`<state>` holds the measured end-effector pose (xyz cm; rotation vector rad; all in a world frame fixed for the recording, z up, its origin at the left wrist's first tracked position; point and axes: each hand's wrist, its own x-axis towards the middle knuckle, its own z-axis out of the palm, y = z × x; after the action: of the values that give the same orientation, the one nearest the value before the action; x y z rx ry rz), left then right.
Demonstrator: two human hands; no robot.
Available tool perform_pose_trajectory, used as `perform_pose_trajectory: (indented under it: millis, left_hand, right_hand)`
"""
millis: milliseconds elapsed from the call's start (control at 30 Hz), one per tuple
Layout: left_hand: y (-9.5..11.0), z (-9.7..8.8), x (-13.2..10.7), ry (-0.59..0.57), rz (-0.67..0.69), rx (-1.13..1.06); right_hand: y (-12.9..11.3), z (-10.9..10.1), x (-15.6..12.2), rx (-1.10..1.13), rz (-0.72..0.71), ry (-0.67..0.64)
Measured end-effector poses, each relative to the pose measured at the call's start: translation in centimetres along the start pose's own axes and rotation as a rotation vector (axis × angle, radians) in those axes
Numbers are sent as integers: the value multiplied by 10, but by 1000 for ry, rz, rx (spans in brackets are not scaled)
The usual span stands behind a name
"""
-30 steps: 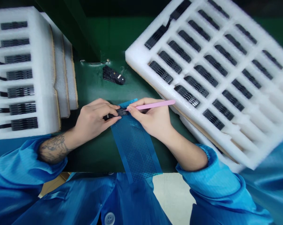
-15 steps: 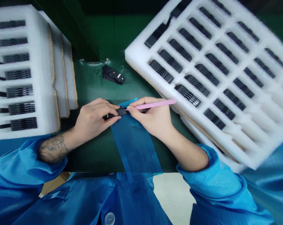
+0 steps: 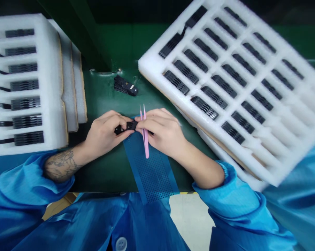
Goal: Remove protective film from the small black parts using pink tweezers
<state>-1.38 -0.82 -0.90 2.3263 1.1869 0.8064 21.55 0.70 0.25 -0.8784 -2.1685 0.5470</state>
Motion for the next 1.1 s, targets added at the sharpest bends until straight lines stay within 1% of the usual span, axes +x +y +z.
perform_pose_trajectory:
  millis: [100,200,300,367,433,500,567,667,767,833,900,967,1100]
  left_hand:
    - [0,-2,1,20,-23,56]
    - [2,-5,1,20,-13,151]
    - [2,-6,0,13,36,237]
    - [2,-6,-1,3,67,265]
    - [0,-7,-1,-38,82,270]
    - [-1,-8,0,-91,89,262]
    - [-2,-9,1,-109,95,251]
    - [-2,-8,3,-90,90,242]
    - [-1,-6,4,-73,93,260]
    - [-1,-5,3,-60,105,283]
    - [-2,-5,3,-58,122,286]
    - [-4,-7,2,-74,130,278]
    - [-5,-10,2,-119,89,298]
  right_hand:
    - [4,-12,-4,-172,5,32]
    - [8,-20,-8,-324,30,46]
    - [10,-22,-9,-344,29,49]
    - [8,-21,-8,-242,21,77]
    - [6,-19,-8,-13,32,75]
    - [3,-16,-8,242,88,32]
    - [2,-12,-8,403,169,-8]
    - [1,-6,-6,467,304,-16]
    - [-1,-3,-3,511,510,17]
    - [-2,-2,-2,542,602,28]
    - [-2,-3,-2,562,595,15]
    - [-1,-4,-2,569,551,-1]
    - [3,-6,-1,585,536,-36]
